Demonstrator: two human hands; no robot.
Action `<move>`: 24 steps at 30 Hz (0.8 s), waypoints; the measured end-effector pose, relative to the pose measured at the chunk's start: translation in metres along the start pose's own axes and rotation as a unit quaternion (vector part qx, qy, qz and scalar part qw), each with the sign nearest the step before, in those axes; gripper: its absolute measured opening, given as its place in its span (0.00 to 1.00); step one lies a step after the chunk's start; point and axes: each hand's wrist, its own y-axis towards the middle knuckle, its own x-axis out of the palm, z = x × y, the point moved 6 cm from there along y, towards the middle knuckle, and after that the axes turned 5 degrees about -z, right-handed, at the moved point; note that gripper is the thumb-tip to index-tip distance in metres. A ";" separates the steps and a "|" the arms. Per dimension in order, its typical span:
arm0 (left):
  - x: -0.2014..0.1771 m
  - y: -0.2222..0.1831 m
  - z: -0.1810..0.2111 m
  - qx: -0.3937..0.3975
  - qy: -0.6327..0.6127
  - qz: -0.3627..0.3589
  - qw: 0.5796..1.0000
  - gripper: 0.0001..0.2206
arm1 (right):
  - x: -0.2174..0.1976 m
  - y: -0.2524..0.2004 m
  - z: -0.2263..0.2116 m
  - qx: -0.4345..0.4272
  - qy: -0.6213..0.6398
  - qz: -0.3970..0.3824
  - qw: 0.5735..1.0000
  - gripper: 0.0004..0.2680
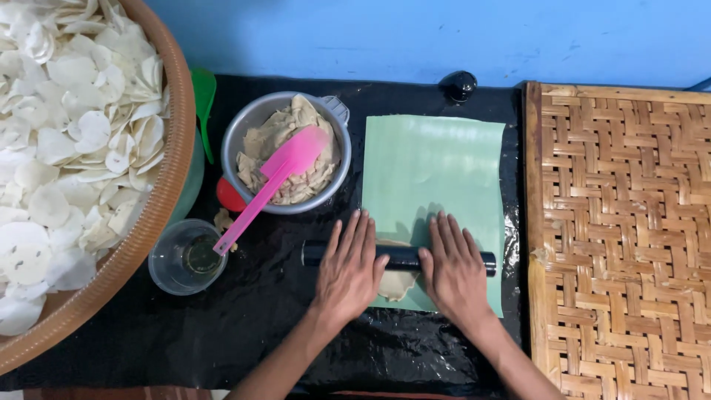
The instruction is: Spreading and rolling dough onto leaves for cracker production.
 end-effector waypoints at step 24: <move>-0.021 0.010 -0.020 0.047 -0.085 -0.029 0.995 0.23 | -0.006 -0.044 0.021 -0.093 0.090 0.060 0.990 0.11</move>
